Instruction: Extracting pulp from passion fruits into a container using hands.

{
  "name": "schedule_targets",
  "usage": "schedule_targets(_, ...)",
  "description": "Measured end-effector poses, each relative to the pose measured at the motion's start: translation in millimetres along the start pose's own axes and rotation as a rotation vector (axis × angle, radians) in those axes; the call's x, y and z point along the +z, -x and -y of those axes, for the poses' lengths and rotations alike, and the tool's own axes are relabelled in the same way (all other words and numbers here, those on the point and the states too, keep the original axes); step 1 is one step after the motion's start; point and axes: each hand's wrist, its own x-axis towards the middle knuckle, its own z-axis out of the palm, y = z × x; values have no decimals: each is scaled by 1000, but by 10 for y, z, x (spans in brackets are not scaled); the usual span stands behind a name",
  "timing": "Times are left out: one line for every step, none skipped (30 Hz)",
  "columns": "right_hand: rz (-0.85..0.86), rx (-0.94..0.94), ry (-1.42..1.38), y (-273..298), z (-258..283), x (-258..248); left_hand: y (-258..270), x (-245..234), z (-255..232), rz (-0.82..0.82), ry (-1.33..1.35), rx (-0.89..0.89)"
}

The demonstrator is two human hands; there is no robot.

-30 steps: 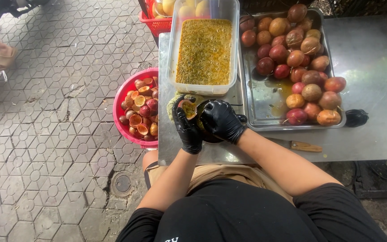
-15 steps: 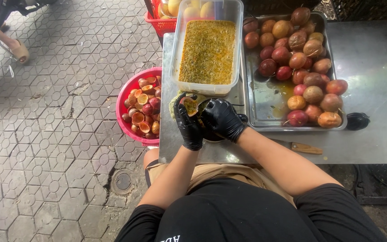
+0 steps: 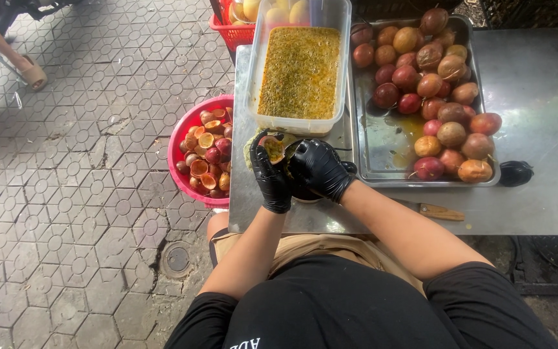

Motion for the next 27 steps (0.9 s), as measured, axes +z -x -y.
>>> schedule_targets(0,0,0,-10,16,-22,4,0,-4,0,0,0)
schedule_targets(-9,-13,-37,-21,32,-43,7,0,-9,11,-19,14)
schedule_targets(-17,-27,-73,-32,47,-66,10,2,-12,23,-37,29)
schedule_targets(-17,-27,-74,-30,7,-22,12,-5,-4,23,-37,29)
schedule_targets(-10,-31,-101,-28,-30,24,16,-14,1,53,-162,106)
schedule_targets(-3,-35,-129,-26,-67,69,20,-24,5,84,-287,183)
schedule_targets(-3,-35,-130,-30,-47,61,19,-39,13,83,-288,182)
schedule_targets(-22,-51,-157,-35,-28,52,19,-54,20,89,-333,208)
schedule_targets(-41,-66,-182,-38,-15,38,16,-62,34,95,-377,234)
schedule_targets(-41,-66,-182,-31,-31,61,17,-47,12,95,-376,234)
schedule_targets(-46,-62,-193,-21,-50,80,21,-29,-5,97,-417,260)
schedule_targets(-52,-58,-204,-10,-69,100,25,-11,-23,100,-457,287)
schedule_targets(-51,-58,-203,-15,-60,104,17,-14,-7,99,-457,286)
schedule_targets(-53,-71,-199,-19,-49,107,11,-17,9,96,-442,285)
schedule_targets(-57,-84,-195,-19,-33,113,9,-25,21,93,-428,284)
schedule_targets(-56,-83,-196,-20,-27,125,4,-73,71,93,-429,283)
schedule_targets(-72,-98,-152,-27,-28,130,-11,-114,124,68,-321,219)
schedule_targets(-87,-113,-109,-33,-28,134,-25,-154,177,44,-213,155)
schedule_targets(-88,-112,-108,-34,-37,147,-32,-129,152,45,-213,154)
schedule_targets(-103,-136,-68,-35,-45,161,-37,-107,129,47,-161,139)
schedule_targets(-116,-160,-28,-25,-48,178,-27,-88,105,46,-109,122)
schedule_targets(-114,-159,-29,-36,-75,182,-44,-50,61,44,-109,121)
schedule_targets(-116,-113,-81,-21,-86,195,-26,-24,14,64,-249,206)
schedule_targets(-118,-67,-134,-5,-95,211,-6,-1,-33,86,-389,291)
schedule_targets(-112,-67,-137,-20,-97,181,-20,-11,-32,79,-391,288)
schedule_targets(-91,-9,-163,-33,-96,151,-31,-22,-34,81,-527,333)
schedule_targets(-71,47,-184,-56,-103,108,-55,-20,-31,84,-659,380)
